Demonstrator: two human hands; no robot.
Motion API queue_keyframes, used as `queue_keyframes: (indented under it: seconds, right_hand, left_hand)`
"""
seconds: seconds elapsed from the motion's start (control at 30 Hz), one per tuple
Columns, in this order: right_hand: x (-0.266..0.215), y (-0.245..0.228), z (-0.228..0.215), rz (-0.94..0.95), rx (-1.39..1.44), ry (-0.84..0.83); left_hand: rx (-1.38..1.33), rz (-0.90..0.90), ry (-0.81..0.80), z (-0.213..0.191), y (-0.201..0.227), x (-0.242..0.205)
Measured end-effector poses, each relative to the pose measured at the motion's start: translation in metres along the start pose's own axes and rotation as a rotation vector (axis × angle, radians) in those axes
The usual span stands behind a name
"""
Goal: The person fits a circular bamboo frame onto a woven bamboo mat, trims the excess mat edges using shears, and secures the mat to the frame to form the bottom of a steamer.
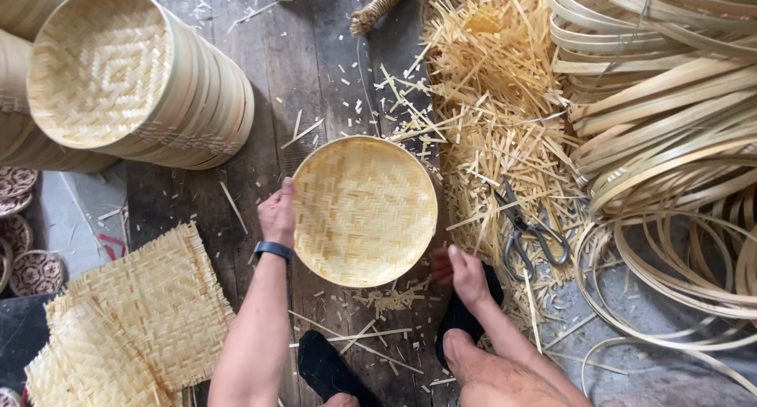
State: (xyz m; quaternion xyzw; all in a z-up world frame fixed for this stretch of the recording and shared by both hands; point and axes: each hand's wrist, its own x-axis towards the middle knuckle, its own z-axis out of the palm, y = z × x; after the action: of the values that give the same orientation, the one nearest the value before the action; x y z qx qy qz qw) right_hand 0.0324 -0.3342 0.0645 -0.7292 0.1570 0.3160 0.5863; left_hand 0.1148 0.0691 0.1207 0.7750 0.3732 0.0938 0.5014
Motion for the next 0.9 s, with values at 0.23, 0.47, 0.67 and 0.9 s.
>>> queue_keyframes:
  seconds: [0.23, 0.47, 0.67, 0.9]
  right_hand:
    - [-0.021, 0.013, 0.003, -0.561, -0.848, 0.411]
    - [-0.034, -0.006, 0.001, -0.593, -0.704, 0.485]
    - [-0.030, 0.000, 0.003, -0.618, -0.704, 0.504]
    - [-0.025, 0.010, 0.004, -0.602, -0.722, 0.503]
  left_hand:
    - [0.430, 1.105, 0.092, 0.083, 0.030, -0.088]
    - [0.580, 0.955, -0.473, 0.119, 0.007, -0.210]
    - [0.771, 1.259, -0.547, 0.029, -0.005, -0.130]
    - [0.988, 1.556, -0.082, -0.087, 0.106, 0.018]
